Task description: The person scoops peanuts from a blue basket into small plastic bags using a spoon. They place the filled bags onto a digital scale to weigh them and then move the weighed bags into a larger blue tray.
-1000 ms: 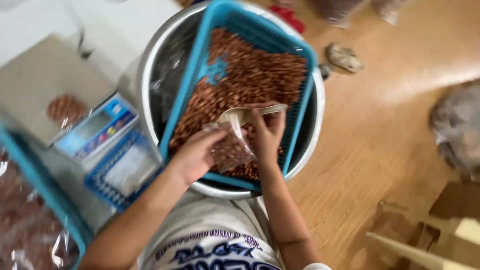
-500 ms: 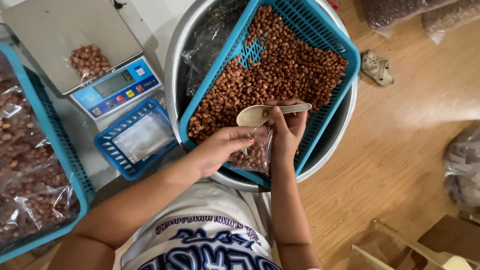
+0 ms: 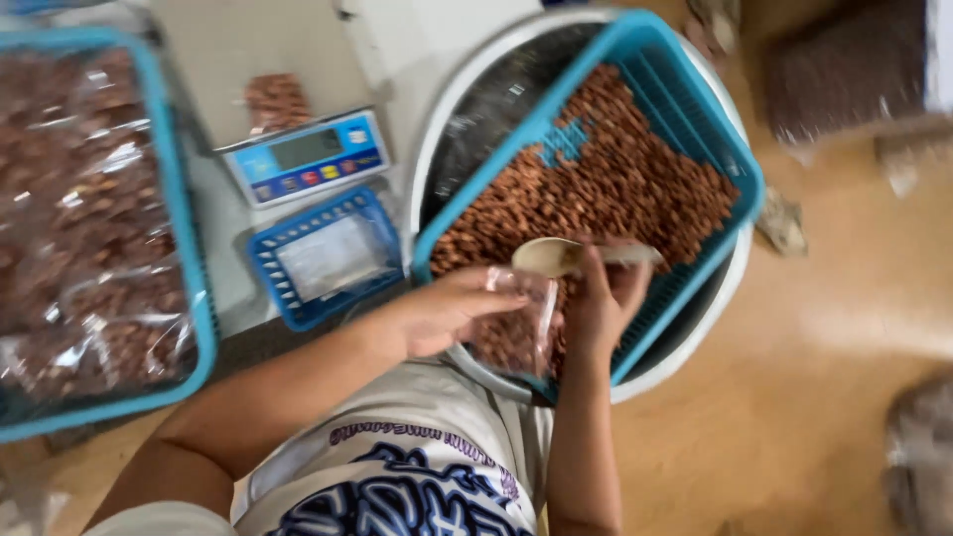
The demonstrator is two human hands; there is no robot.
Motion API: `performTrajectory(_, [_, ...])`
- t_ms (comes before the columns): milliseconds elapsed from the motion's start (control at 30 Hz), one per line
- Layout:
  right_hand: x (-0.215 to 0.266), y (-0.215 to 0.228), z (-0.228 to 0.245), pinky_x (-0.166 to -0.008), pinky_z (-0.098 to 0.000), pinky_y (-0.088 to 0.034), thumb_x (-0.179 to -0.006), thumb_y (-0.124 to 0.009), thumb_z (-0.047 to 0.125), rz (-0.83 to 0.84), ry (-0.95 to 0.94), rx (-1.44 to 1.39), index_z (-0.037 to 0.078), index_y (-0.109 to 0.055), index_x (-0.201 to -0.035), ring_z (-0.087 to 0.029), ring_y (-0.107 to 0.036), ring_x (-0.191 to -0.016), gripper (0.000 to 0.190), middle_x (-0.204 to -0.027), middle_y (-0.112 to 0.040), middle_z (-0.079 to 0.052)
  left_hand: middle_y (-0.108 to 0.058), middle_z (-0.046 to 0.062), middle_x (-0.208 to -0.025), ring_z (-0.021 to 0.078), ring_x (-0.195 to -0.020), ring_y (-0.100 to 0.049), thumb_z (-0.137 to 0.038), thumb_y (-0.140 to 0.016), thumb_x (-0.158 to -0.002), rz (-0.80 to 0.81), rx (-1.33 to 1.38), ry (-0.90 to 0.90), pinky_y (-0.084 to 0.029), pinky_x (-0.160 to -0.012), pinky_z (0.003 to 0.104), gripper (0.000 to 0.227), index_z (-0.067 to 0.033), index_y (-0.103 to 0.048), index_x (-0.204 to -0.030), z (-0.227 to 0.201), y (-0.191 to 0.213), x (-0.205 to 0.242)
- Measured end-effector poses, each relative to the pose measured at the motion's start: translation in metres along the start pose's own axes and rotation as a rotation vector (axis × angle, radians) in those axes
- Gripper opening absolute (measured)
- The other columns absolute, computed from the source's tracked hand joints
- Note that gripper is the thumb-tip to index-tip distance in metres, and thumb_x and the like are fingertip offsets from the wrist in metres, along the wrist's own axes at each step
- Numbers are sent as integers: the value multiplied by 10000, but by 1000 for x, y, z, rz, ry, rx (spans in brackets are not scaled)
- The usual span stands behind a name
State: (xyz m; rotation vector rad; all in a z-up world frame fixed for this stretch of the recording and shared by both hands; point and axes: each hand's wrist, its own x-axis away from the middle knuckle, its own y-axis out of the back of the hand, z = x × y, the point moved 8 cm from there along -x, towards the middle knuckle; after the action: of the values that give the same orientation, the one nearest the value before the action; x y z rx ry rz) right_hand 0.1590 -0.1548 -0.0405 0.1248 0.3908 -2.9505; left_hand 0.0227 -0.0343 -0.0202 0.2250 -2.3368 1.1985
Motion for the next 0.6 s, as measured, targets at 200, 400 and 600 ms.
performTrajectory(200, [12, -36, 59, -1017, -436, -501, -1059, -621, -28, 161, 391, 293, 47, -487, -1076, -334, -678, -1111, 155, -1092, -656, -195, -665, 51, -725, 167, -430, -626, -295, -655, -1053, -630, -424, -985, -506, -413, 262, 184, -139, -680, -959, -173, 189, 44])
performTrajectory(400, [15, -28, 48, -967, -493, -582, -1044, -648, -26, 155, 491, 410, 22, -558, -1082, -326, -683, -1038, 110, -1081, -682, -208, -792, 74, -1088, 305, -978, -716, -148, -642, -934, -1354, -1165, -1189, -523, -858, 403, 251, -139, -795, -1134, -240, 333, 41])
performTrajectory(600, [22, -29, 54, -987, -534, -566, -1038, -623, -51, 116, 422, 403, 87, -550, -1112, -307, -647, -1080, 173, -1128, -653, -145, -723, -26, -922, 96, -886, -699, -93, -851, -839, -1076, -793, -1390, -532, -885, 228, 477, -212, -699, -1276, -212, 257, 145])
